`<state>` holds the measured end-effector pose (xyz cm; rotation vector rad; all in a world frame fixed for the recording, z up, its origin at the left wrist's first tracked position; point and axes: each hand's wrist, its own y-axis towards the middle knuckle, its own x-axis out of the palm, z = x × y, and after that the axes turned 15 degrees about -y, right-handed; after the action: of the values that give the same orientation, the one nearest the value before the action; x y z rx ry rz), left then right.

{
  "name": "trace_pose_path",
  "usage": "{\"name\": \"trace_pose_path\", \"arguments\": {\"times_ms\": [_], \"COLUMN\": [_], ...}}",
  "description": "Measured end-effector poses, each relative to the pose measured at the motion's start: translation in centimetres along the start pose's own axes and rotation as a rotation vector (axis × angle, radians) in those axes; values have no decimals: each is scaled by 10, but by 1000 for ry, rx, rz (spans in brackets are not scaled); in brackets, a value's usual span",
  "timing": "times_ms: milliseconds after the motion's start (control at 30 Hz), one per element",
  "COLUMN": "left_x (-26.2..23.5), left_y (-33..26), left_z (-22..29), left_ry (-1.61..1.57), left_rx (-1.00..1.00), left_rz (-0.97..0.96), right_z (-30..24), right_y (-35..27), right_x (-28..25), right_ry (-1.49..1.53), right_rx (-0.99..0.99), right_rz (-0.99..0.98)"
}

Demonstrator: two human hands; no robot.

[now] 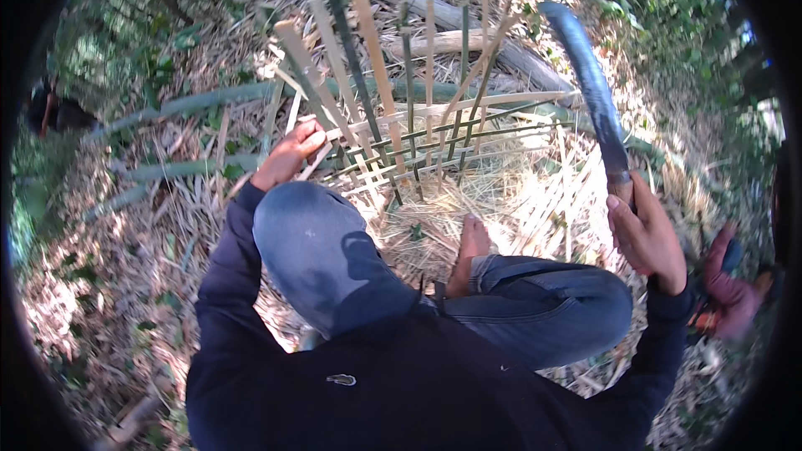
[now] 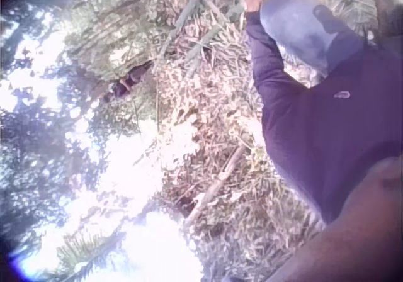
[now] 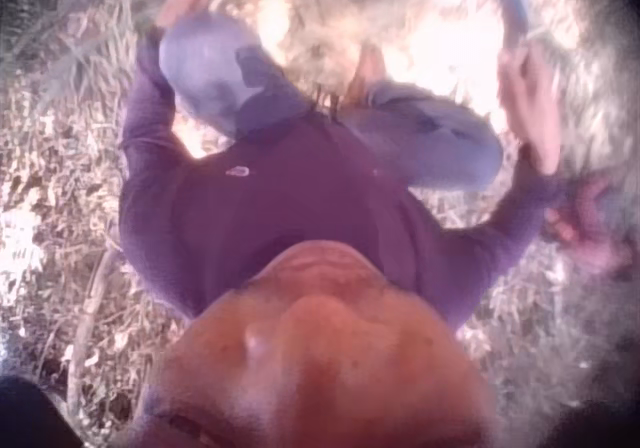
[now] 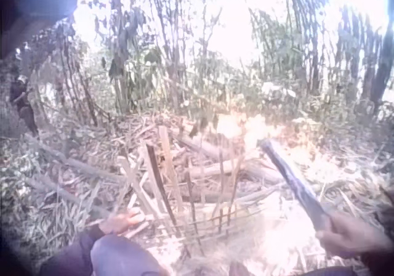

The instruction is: The person sits on the ground in a forest and weaves thin bamboo strips into a rectangular basket frame. They interlace the strips by hand and use a machete to tap the weave tight and trim excess material.

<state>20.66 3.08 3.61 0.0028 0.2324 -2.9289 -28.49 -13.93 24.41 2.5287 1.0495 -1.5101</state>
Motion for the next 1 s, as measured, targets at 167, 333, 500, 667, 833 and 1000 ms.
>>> {"name": "trace_pose_path", "arguments": {"times_ms": [167, 333, 500, 667, 833, 1000], "left_x": [7, 5, 8, 11, 12, 4], "left_y": [2, -4, -5, -7, -11, -10], "left_z": [-1, 2, 5, 6, 5, -7], "left_ry": [-98, -58, -22, -68, -79, -119], "left_rx": [8, 25, 19, -30, -48, -64], "left_rz": [-14, -19, -13, 14, 56, 36], "right_z": [-12, -41, -61, -76, -93, -88], "right_y": [-4, 21, 54, 83, 98, 108], "right_x": [20, 41, 64, 75, 90, 114], "right_ry": [368, 230, 78, -151, -249, -292], "right_rx": [-179, -298, -360, -350, -362, -342], "right_rz": [142, 62, 77, 30, -14, -69]}}
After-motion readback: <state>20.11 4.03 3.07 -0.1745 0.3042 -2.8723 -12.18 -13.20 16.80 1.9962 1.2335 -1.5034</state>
